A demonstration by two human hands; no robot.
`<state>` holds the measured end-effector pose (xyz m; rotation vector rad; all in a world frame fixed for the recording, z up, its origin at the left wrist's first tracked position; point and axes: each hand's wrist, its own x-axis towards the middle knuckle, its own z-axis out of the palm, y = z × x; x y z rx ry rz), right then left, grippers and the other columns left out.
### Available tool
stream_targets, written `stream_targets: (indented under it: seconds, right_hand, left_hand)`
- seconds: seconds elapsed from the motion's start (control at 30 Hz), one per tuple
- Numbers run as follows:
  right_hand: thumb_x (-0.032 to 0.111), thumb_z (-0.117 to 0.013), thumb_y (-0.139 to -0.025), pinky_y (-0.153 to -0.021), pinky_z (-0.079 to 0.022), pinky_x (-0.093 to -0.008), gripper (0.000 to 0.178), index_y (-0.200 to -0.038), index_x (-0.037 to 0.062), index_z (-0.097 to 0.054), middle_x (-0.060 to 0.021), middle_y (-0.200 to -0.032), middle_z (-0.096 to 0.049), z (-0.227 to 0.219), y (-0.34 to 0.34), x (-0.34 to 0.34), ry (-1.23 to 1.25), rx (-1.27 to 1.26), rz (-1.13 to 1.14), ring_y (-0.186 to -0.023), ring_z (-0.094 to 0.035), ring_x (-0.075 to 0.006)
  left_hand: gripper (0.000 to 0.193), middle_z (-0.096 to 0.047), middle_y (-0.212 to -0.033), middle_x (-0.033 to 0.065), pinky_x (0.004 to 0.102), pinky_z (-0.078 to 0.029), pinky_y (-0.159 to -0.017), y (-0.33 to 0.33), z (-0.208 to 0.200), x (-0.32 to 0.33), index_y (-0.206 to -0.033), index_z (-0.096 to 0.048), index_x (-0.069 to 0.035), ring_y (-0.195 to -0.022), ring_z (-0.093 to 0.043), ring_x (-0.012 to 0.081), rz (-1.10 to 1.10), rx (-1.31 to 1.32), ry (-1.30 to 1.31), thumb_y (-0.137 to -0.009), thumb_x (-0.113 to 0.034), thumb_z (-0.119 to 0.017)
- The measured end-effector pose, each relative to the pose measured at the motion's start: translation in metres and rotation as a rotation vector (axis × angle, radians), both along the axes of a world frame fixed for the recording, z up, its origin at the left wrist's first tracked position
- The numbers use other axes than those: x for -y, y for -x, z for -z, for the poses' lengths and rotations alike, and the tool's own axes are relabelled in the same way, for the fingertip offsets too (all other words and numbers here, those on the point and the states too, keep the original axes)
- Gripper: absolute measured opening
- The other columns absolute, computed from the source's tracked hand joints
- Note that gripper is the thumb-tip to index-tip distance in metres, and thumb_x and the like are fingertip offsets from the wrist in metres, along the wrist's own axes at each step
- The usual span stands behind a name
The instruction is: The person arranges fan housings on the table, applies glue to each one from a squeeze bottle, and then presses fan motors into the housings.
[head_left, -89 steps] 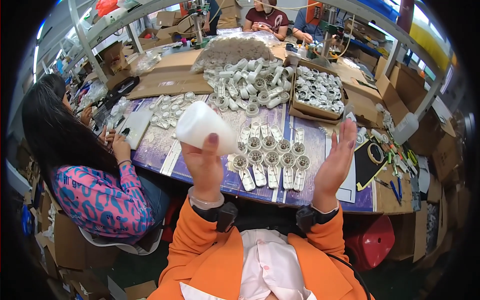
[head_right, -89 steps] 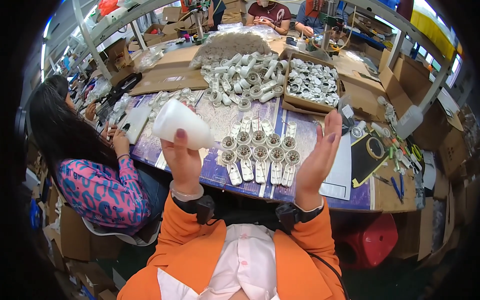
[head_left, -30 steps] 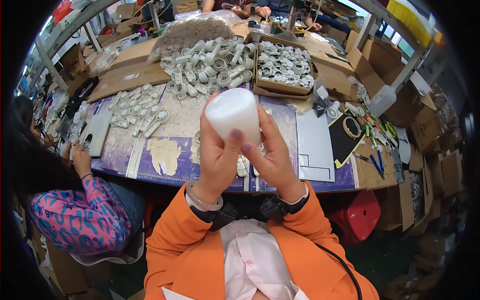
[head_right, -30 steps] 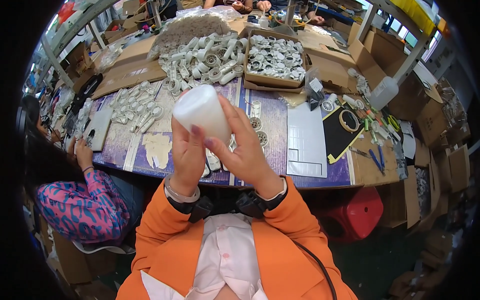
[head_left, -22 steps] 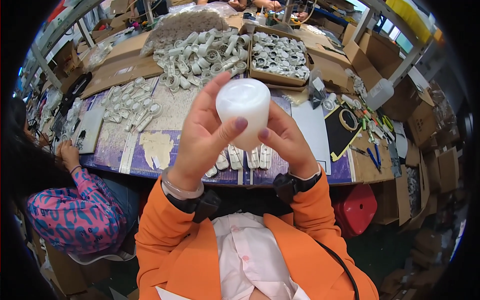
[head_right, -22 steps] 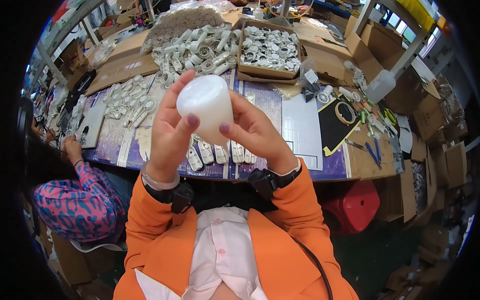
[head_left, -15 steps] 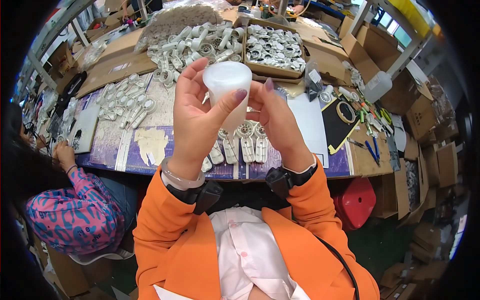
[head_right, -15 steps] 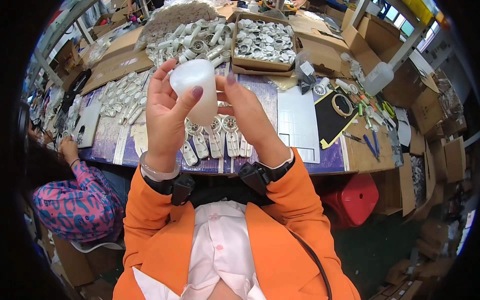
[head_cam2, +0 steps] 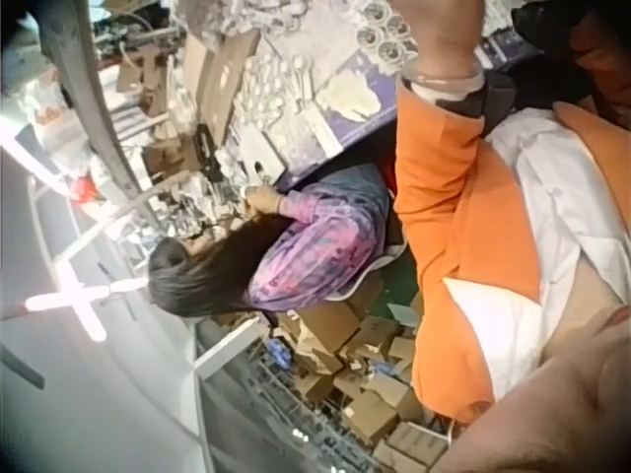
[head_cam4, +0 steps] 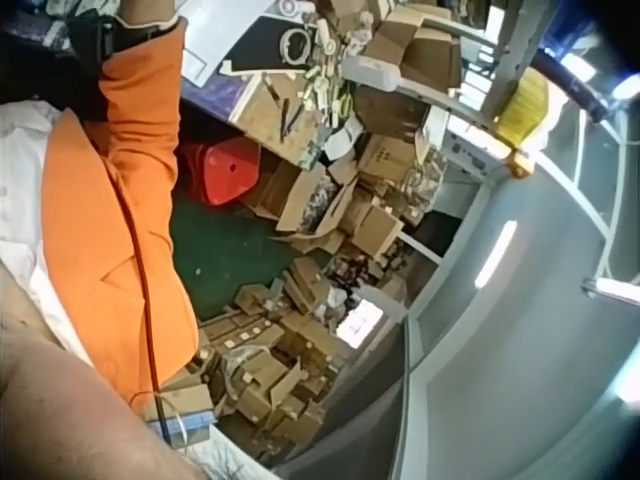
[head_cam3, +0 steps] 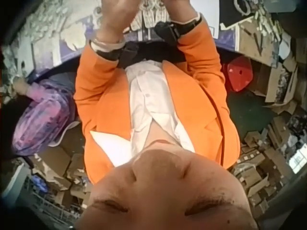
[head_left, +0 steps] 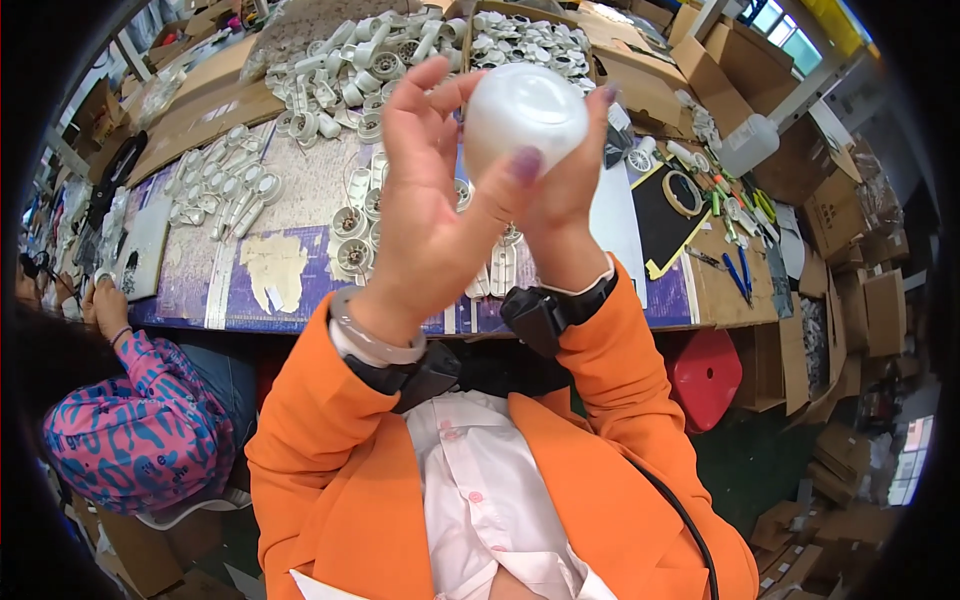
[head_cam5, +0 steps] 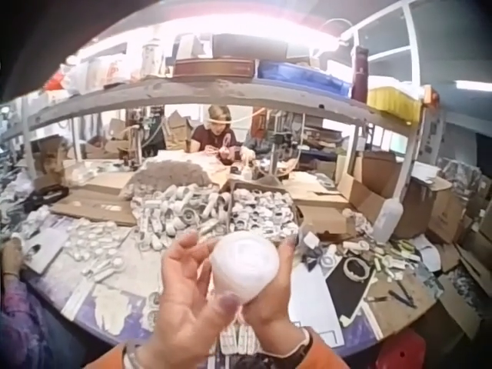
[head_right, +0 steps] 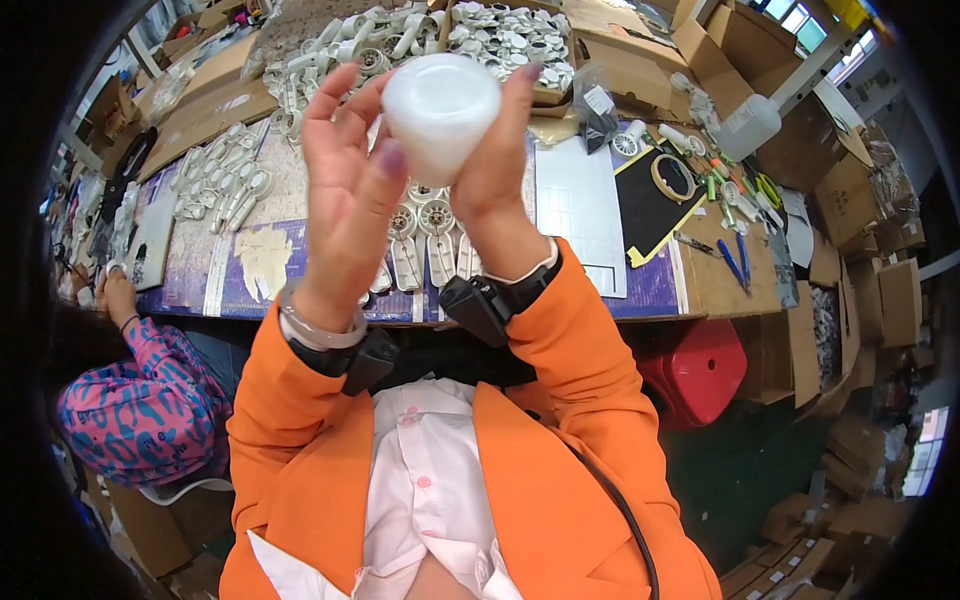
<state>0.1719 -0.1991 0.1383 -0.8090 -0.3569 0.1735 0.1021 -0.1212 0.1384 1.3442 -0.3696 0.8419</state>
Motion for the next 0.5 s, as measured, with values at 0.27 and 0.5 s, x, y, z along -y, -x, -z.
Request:
stream_targets:
  seconds: [0.27, 0.5]
  right_hand:
    - [0.067, -0.016, -0.089, -0.07, -0.051, -0.0456, 0.078, -0.109, 0.0011, -0.053, -0.0214, -0.085, -0.063, 0.014, -0.06, 0.031, -0.057, 0.014, 0.09, -0.075, -0.062, -0.0366]
    - [0.067, -0.015, -0.089, -0.068, -0.05, -0.0472, 0.078, -0.105, 0.0009, -0.053, -0.0205, -0.08, -0.062, 0.027, -0.077, 0.024, -0.082, -0.071, 0.053, -0.072, -0.061, -0.0371]
  left_hand:
    - [0.034, -0.06, -0.108, 0.0136, 0.0339, -0.045, -0.093, 0.025, 0.022, -0.108, -0.126, -0.041, -0.001, -0.104, -0.057, 0.0197, 0.055, -0.149, 0.171, -0.098, -0.019, -0.043]
    - [0.024, -0.061, -0.099, 0.0085, 0.0264, -0.047, -0.083, 0.061, 0.112, -0.172, -0.115, -0.052, 0.0, -0.087, -0.058, 0.0126, -0.341, -0.558, 0.17, -0.096, -0.014, -0.048]
